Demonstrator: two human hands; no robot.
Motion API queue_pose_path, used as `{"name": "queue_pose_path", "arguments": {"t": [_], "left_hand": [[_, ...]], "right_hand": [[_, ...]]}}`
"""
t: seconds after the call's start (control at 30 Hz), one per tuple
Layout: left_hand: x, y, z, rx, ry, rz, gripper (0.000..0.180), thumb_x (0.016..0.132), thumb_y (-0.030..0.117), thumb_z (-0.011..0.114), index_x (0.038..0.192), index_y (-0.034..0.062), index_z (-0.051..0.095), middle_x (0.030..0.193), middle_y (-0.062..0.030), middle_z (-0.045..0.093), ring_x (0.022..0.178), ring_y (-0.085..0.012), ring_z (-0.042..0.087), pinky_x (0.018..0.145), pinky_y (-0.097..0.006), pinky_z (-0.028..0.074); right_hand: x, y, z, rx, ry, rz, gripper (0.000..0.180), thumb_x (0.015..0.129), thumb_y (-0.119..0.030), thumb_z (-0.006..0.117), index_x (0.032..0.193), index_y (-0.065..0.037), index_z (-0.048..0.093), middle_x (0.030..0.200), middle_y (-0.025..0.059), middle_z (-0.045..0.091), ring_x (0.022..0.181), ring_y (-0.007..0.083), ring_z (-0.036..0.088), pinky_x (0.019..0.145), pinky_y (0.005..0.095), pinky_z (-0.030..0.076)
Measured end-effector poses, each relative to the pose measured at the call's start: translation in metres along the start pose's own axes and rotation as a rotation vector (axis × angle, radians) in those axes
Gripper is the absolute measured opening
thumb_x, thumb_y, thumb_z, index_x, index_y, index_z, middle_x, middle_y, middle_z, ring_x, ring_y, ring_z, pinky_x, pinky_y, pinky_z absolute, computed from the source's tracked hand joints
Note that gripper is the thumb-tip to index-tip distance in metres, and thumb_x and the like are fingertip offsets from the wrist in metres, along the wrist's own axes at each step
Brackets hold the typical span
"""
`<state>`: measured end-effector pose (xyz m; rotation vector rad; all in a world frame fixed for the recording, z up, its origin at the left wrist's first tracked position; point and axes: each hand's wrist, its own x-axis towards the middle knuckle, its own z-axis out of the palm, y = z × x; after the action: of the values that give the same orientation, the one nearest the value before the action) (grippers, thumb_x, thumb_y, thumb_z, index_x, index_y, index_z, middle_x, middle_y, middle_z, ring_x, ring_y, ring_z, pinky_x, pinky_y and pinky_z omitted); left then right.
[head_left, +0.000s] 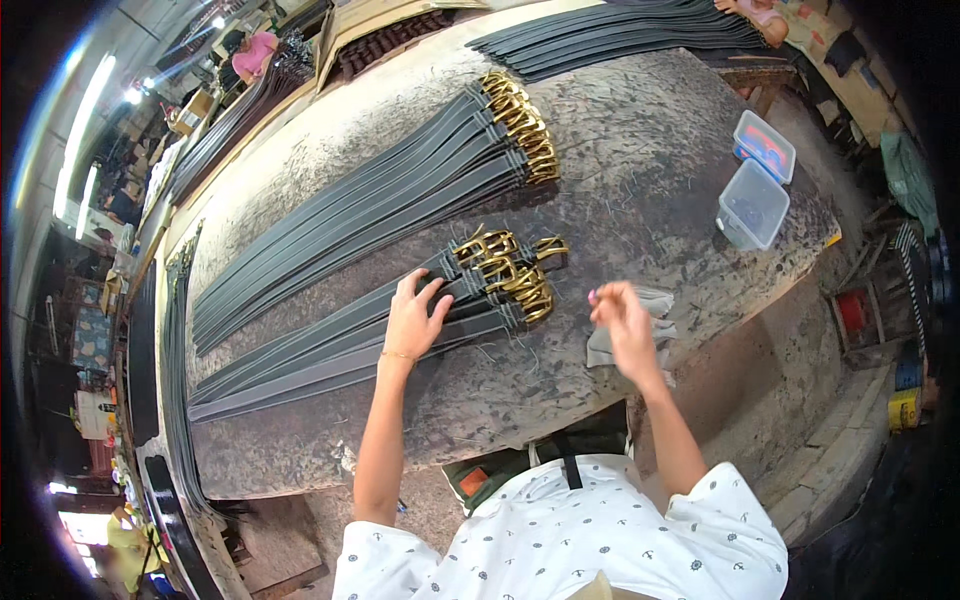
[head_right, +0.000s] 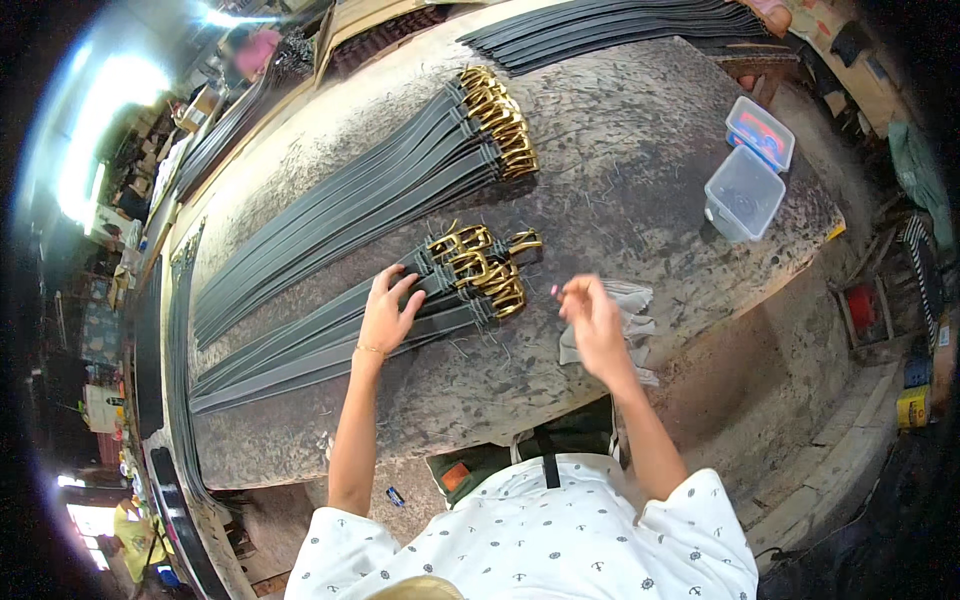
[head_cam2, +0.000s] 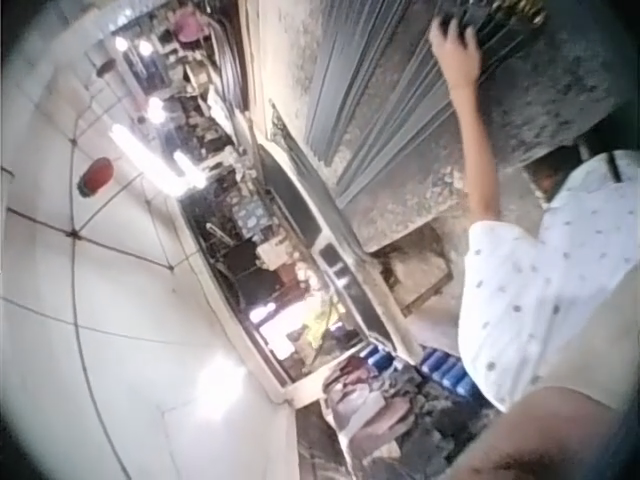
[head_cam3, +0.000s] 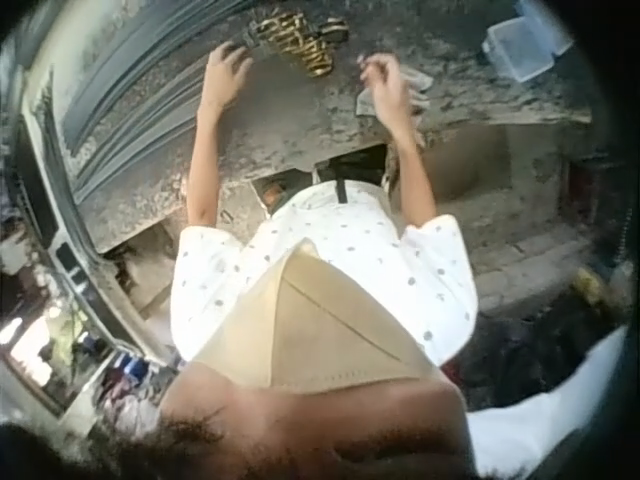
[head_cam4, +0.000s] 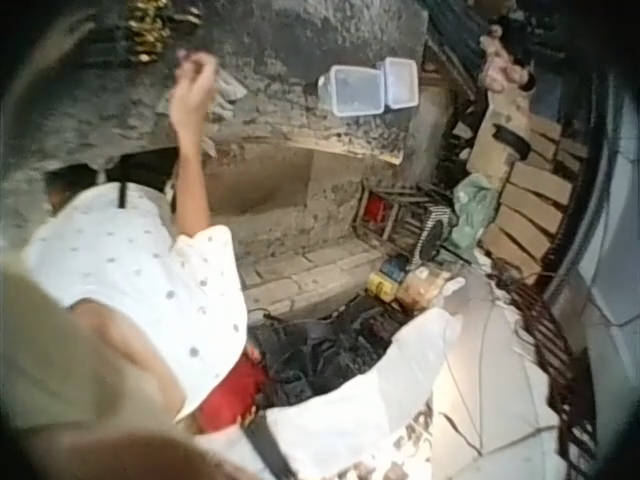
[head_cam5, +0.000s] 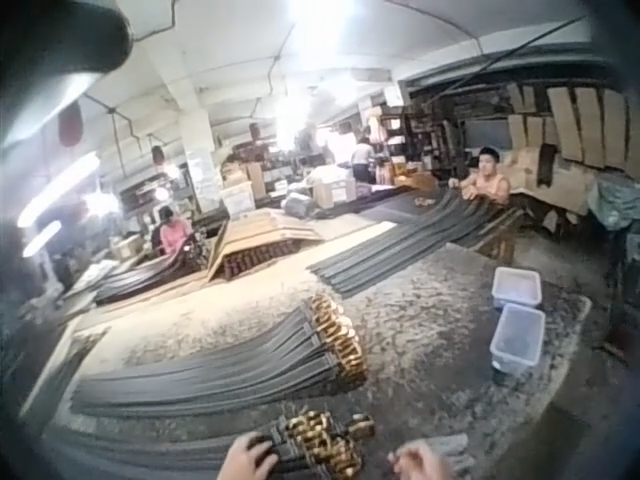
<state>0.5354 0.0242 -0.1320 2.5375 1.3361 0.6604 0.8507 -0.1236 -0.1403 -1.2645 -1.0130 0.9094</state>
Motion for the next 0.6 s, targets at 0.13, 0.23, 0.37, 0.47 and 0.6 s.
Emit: {"name": "queue_pose_path", "arguments": {"t": [0.13,0.23,0.37,0.47,0.6], "left_hand": [[-0.020,0.004,0.022,0.006,0.168,-0.051,0.032,0.095,0.021,0.063,0.119,-0.0006,0.067,0.133,-0.0215,0.057,0.125,-0.0393,0.052,0.106,-0.045,0.042],[-0.031,0.016,0.031,0.021,0.196,-0.093,0.031,0.099,0.019,0.058,0.122,-0.0014,0.065,0.133,-0.0204,0.057,0.124,-0.0384,0.052,0.106,-0.045,0.041],[-0.046,0.028,0.031,0.109,0.204,-0.094,0.032,0.098,0.016,0.058,0.126,0.0009,0.062,0.125,-0.0181,0.058,0.119,-0.0360,0.052,0.104,-0.044,0.039],[-0.047,0.037,0.026,0.122,0.260,-0.063,0.026,0.095,0.011,0.061,0.119,0.0003,0.062,0.120,-0.0182,0.058,0.116,-0.0370,0.052,0.102,-0.045,0.040],[-0.035,0.035,0.010,0.164,0.378,-0.008,0.011,0.092,0.004,0.063,0.102,-0.0012,0.062,0.109,-0.0192,0.058,0.107,-0.0386,0.056,0.094,-0.046,0.044]], "right_hand": [[-0.014,0.030,-0.015,0.006,-0.042,-0.036,0.015,0.105,-0.015,0.050,0.108,0.000,0.053,0.087,0.0042,0.060,0.077,0.0109,0.058,0.073,0.0272,0.051],[0.003,0.038,-0.030,0.080,-0.034,0.008,0.014,0.105,-0.014,0.050,0.108,0.000,0.053,0.086,0.0046,0.061,0.076,0.0109,0.060,0.069,0.0270,0.052],[0.023,0.042,-0.044,0.378,-0.069,0.098,0.012,0.105,-0.015,0.053,0.108,-0.003,0.053,0.093,0.0058,0.061,0.077,0.0120,0.063,0.067,0.0282,0.055],[0.026,0.045,-0.051,0.518,-0.083,0.120,0.011,0.104,-0.016,0.055,0.106,-0.005,0.053,0.102,0.0063,0.059,0.079,0.0120,0.064,0.066,0.0278,0.057],[0.032,0.043,-0.051,0.503,-0.140,0.136,0.012,0.105,-0.016,0.053,0.107,-0.004,0.052,0.098,0.0063,0.058,0.077,0.0114,0.062,0.067,0.0292,0.058]]}}
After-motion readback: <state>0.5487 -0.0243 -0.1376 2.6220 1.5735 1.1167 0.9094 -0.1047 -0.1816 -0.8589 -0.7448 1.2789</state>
